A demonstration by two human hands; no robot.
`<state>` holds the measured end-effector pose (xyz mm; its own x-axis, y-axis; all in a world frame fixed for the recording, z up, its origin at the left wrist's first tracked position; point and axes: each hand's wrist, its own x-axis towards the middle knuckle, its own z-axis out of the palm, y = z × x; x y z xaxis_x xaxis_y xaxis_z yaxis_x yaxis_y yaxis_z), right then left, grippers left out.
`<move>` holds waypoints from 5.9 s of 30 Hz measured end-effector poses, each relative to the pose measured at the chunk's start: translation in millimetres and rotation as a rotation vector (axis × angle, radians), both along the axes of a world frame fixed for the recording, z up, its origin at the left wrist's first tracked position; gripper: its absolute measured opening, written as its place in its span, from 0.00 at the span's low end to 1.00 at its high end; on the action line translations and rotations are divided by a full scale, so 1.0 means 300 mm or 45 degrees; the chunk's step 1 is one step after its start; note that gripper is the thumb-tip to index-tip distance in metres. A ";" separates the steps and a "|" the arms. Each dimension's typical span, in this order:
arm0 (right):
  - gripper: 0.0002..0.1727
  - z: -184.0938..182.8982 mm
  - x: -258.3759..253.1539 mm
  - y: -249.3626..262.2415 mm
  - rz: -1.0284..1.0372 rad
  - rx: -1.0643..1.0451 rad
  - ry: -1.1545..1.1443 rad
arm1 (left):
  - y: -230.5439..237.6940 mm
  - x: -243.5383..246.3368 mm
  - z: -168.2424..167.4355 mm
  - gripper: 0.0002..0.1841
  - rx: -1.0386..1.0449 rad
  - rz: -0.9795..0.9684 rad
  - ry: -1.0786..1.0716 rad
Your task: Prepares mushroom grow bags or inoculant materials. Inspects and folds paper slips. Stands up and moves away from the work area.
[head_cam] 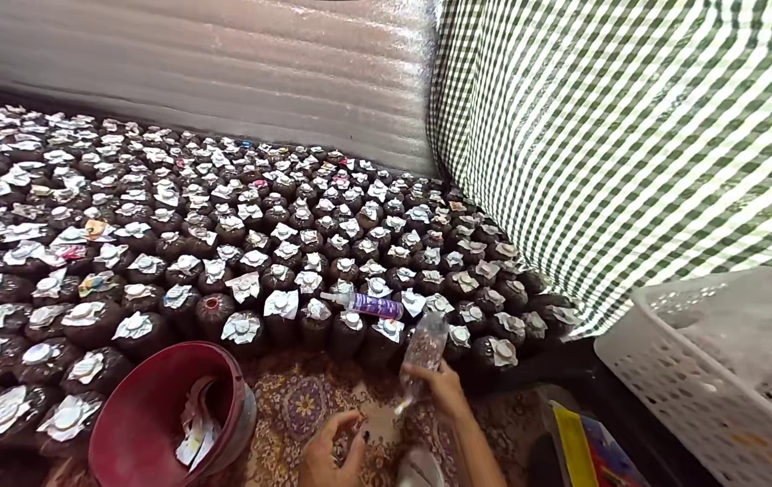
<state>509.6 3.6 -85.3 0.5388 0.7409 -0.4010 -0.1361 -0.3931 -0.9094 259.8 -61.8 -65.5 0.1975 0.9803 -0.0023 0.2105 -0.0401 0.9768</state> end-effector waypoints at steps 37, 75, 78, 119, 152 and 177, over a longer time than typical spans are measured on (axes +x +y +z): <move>0.53 -0.059 -0.403 -0.062 1.977 -0.722 -1.448 | -0.004 -0.077 -0.412 0.61 -0.436 -0.244 0.743; 0.36 0.353 -0.234 -0.214 1.705 0.124 -1.547 | -0.032 -0.107 -0.203 0.70 0.140 -0.404 0.458; 0.33 0.327 -0.193 -0.181 1.292 0.627 -1.862 | -0.092 -0.055 -0.153 0.65 -0.020 -0.266 0.482; 0.45 -0.060 -0.293 -0.086 1.614 -0.754 -0.886 | -0.049 -0.069 -0.447 0.61 -0.231 -0.131 0.753; 0.16 0.031 -0.470 -0.354 0.131 0.263 -0.958 | 0.001 0.127 0.089 0.56 -0.431 0.067 0.185; 0.46 -0.130 -0.166 -0.441 0.699 -0.148 -0.337 | -0.019 -0.112 -0.355 0.34 -0.185 -0.159 0.388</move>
<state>459.8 -128.8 -124.3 0.1835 0.8977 -0.4005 0.3381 -0.4402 -0.8318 226.4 -67.4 -171.9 0.2843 0.9339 -0.2168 0.4955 0.0505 0.8672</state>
